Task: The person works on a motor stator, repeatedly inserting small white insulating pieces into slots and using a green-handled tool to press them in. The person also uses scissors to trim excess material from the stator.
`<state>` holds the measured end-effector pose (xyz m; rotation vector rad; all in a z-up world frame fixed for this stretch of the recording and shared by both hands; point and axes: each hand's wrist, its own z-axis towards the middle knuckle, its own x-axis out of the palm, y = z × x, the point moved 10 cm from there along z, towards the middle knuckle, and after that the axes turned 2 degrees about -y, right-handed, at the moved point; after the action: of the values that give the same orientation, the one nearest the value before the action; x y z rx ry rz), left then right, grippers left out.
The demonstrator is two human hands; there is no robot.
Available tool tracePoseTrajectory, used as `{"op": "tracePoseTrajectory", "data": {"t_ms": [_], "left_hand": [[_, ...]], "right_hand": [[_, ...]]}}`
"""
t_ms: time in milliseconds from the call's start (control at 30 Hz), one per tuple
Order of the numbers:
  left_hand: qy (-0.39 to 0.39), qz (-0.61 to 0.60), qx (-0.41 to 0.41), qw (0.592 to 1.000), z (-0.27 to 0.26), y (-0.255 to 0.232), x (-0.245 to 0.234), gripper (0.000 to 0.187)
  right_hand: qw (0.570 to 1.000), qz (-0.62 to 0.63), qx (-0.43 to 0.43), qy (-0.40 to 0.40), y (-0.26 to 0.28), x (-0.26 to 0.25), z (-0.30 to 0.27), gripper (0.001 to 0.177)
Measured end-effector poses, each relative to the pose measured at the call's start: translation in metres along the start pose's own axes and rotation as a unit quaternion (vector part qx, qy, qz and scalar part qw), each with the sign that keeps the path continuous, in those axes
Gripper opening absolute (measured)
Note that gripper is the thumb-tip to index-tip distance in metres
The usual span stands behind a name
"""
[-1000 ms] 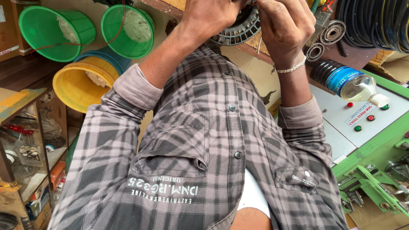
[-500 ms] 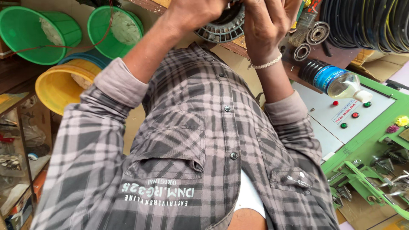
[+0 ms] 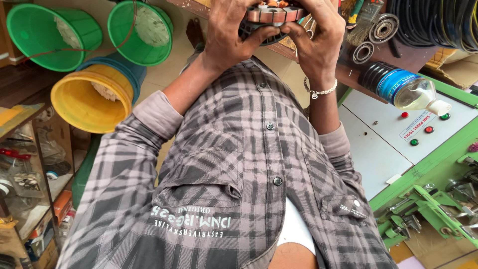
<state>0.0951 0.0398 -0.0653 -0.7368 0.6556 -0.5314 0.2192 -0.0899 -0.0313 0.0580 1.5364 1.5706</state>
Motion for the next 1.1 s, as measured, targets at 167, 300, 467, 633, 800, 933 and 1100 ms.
{"op": "tracePoseTrajectory", "data": {"t_ms": [167,300,467,633,800,933,1100], "left_hand": [[-0.019,0.005,0.074,0.997,-0.001,-0.009,-0.003,0.047],[-0.029,0.015,0.092,0.995,0.004,-0.015,-0.003,0.037],[-0.032,0.008,0.098,0.995,0.006,-0.019,-0.006,0.04],[-0.043,0.008,0.101,0.994,0.006,-0.019,-0.008,0.043],[-0.046,0.017,0.119,0.992,0.0,-0.014,-0.003,0.045],[-0.043,0.025,0.103,0.993,-0.008,-0.007,0.001,0.046],[-0.035,0.014,0.109,0.993,0.0,-0.01,0.001,0.043]], "right_hand": [[1.0,0.008,0.012,0.023,0.018,0.003,-0.002,0.046],[1.0,-0.007,0.005,0.007,0.027,0.002,-0.003,0.044],[1.0,-0.022,-0.012,-0.003,0.031,0.003,-0.003,0.043],[0.998,-0.046,-0.029,-0.011,0.033,0.003,-0.002,0.042],[0.999,-0.038,0.007,-0.004,0.023,0.003,-0.006,0.041],[0.998,-0.056,-0.008,0.0,0.022,0.003,-0.007,0.039],[0.999,-0.048,0.009,-0.005,0.023,0.003,-0.008,0.042]]}}
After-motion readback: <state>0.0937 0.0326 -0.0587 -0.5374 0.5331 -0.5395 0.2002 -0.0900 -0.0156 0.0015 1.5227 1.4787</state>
